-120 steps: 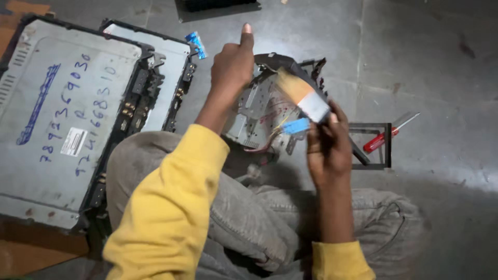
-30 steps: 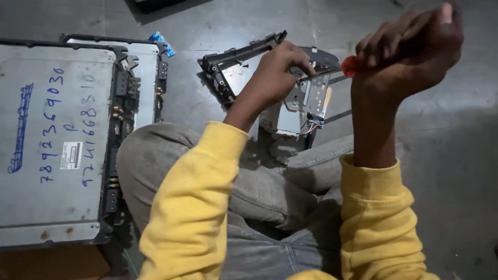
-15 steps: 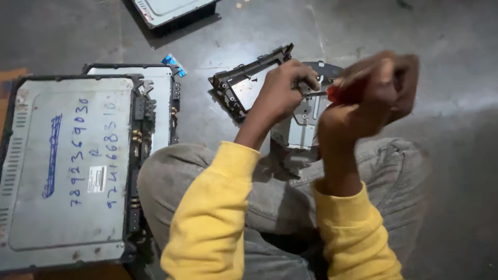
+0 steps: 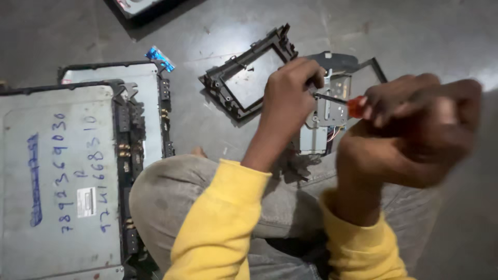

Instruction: The person sits on the floor and uses a screwdriver to remove screws from a car stereo unit. After disassembling the casing, they use a brush to clean dust from the internal components and the metal chassis.

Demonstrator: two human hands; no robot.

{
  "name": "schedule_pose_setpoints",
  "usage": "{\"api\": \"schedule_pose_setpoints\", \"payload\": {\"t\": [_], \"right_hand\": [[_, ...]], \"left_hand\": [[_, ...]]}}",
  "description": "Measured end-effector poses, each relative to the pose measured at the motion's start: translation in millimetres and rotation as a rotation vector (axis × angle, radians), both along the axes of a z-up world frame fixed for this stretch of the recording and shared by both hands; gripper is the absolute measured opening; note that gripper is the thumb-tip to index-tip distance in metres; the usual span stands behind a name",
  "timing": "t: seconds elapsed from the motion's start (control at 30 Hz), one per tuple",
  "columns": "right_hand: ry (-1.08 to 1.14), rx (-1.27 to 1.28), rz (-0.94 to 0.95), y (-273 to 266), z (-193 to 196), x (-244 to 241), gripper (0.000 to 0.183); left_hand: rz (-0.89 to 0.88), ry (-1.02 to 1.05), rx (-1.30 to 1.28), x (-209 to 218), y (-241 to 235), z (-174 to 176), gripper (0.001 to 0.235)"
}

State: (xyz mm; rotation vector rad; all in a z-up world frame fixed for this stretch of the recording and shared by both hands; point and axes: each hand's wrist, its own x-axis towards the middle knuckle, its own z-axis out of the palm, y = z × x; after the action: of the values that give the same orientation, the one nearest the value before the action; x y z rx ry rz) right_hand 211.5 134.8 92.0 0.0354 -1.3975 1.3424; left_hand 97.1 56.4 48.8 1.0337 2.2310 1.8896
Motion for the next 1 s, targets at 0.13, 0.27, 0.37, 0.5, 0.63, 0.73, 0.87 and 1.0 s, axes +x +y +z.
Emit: {"api": "schedule_pose_setpoints", "payload": {"t": [0.13, 0.27, 0.37, 0.5, 0.63, 0.73, 0.87, 1.0], "right_hand": [[-0.103, 0.041, 0.273, 27, 3, 1, 0.049], [-0.351, 0.179, 0.530, 60, 33, -10, 0.046], [-0.447, 0.234, 0.795, 71, 50, -21, 0.050], [-0.295, 0.191, 0.555, 59, 46, -25, 0.046], [-0.074, 0.217, 0.356, 43, 31, -26, 0.048], [-0.152, 0.224, 0.523, 55, 30, -19, 0.048], [-0.069, 0.303, 0.408, 55, 31, -24, 0.046], [-0.005, 0.225, 0.366, 37, 34, -25, 0.043]], "left_hand": [[0.067, 0.112, -0.041, 4, 4, -4, 0.018], [0.066, 0.122, 0.029, -5, 15, -8, 0.016], [0.063, 0.150, 0.101, -3, 18, -10, 0.020], [0.079, 0.130, 0.052, -1, 18, -8, 0.016], [0.054, 0.081, 0.079, -5, 11, -7, 0.022], [0.013, 0.052, 0.077, -3, 15, -10, 0.023], [-0.066, -0.101, 0.124, -8, 12, -11, 0.024], [-0.050, -0.079, 0.062, -7, 10, -12, 0.026]]}}
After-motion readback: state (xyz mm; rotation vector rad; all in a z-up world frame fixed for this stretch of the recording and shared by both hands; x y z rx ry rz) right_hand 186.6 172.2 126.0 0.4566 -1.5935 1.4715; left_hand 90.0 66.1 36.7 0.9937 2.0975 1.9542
